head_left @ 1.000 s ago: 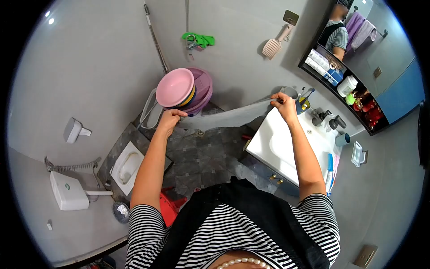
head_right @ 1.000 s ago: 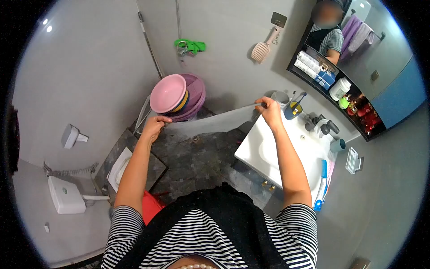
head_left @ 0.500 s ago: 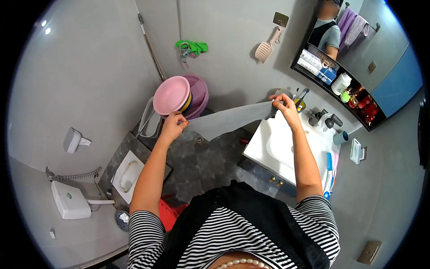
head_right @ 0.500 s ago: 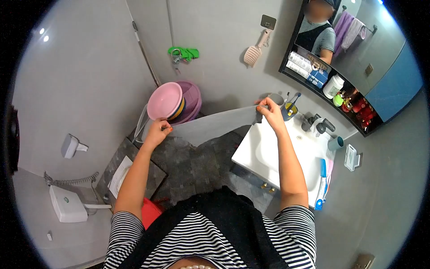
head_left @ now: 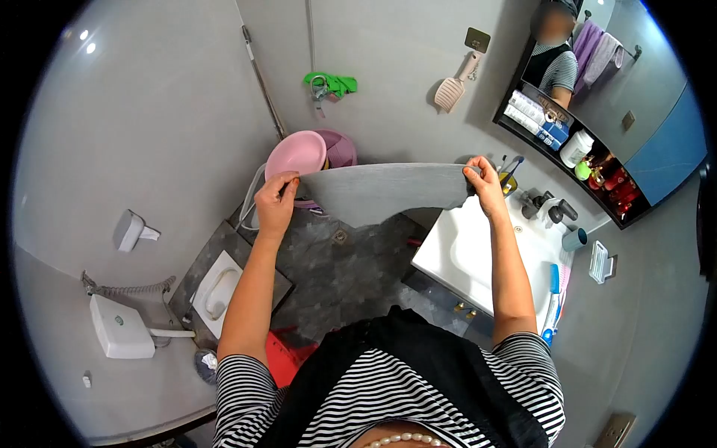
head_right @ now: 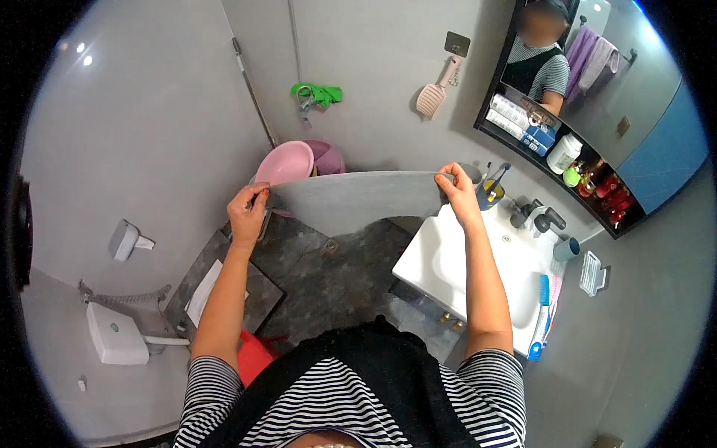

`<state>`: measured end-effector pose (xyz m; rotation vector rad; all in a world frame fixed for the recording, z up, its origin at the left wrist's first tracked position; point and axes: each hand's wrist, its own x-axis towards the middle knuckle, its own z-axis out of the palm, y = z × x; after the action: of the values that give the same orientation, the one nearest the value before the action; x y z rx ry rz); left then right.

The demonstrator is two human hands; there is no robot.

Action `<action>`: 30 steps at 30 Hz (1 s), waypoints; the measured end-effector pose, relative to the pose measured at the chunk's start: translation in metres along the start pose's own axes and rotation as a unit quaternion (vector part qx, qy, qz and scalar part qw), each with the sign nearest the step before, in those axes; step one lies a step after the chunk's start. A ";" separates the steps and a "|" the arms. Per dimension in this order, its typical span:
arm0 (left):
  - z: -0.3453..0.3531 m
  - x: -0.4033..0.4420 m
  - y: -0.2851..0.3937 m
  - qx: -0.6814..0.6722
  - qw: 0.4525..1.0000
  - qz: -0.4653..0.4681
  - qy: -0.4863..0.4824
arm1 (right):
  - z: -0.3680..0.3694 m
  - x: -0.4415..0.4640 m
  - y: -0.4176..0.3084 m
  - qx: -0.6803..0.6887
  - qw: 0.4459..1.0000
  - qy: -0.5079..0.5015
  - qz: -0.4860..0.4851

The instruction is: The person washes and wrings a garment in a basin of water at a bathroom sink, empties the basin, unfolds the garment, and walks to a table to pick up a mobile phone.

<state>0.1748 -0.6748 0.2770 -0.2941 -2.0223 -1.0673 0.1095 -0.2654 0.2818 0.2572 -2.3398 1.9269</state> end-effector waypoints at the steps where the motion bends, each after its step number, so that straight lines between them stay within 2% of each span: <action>1: -0.004 0.001 0.001 0.001 1.000 0.000 0.001 | 0.001 0.001 0.001 0.000 1.000 -0.002 0.000; 3: -0.012 0.002 -0.001 -0.025 0.992 -0.096 -0.077 | 0.003 0.003 0.003 0.040 0.999 -0.016 0.019; 7: -0.012 -0.007 -0.016 -0.044 0.987 -0.127 -0.088 | 0.005 0.004 0.005 0.098 0.994 -0.031 0.035; 9: -0.016 -0.014 -0.024 -0.049 0.976 -0.149 -0.150 | 0.004 0.003 0.012 0.115 0.985 -0.088 0.094; 10: -0.016 -0.019 -0.030 -0.048 0.976 -0.149 -0.151 | -0.003 0.007 0.032 0.120 0.979 -0.103 0.126; 11: -0.016 -0.024 -0.037 -0.055 0.957 -0.197 -0.205 | 0.000 0.005 0.039 0.120 0.979 -0.103 0.127; 12: -0.016 -0.030 -0.044 -0.062 0.933 -0.244 -0.257 | 0.004 0.000 0.043 0.127 0.969 -0.101 0.187; 13: -0.014 -0.040 -0.056 -0.061 0.933 -0.244 -0.258 | 0.006 -0.004 0.048 0.133 0.955 -0.099 0.247; 15: -0.011 -0.058 -0.070 -0.133 0.863 -0.369 -0.319 | 0.010 -0.006 0.069 0.122 0.939 -0.098 0.306; 16: -0.012 -0.064 -0.071 -0.117 0.803 -0.486 -0.324 | 0.015 -0.006 0.078 0.117 0.933 -0.091 0.328; 17: -0.012 -0.067 -0.068 -0.116 0.802 -0.487 -0.326 | 0.022 -0.008 0.083 0.111 0.926 -0.082 0.351; 19: -0.012 -0.074 -0.062 -0.175 0.715 -0.603 -0.308 | 0.032 -0.006 0.117 0.125 0.905 -0.078 0.399; 20: -0.007 -0.090 -0.082 -0.186 0.708 -0.618 -0.287 | 0.041 -0.005 0.130 0.114 0.903 -0.073 0.408; 23: 0.000 -0.100 -0.070 -0.219 0.684 -0.646 -0.259 | 0.076 -0.005 0.135 0.085 0.897 -0.071 0.428; 26: 0.015 -0.107 -0.054 -0.260 0.682 -0.641 -0.236 | 0.111 -0.015 0.106 0.149 0.889 -0.063 0.428; 30: 0.033 -0.109 -0.023 -0.286 0.683 -0.643 -0.194 | 0.151 -0.033 0.096 0.116 0.925 -0.085 0.353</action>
<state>0.2141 -0.6464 0.1715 0.8475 -2.0735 -2.7038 0.1277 -0.3931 0.1534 -0.5028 -2.5320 2.5819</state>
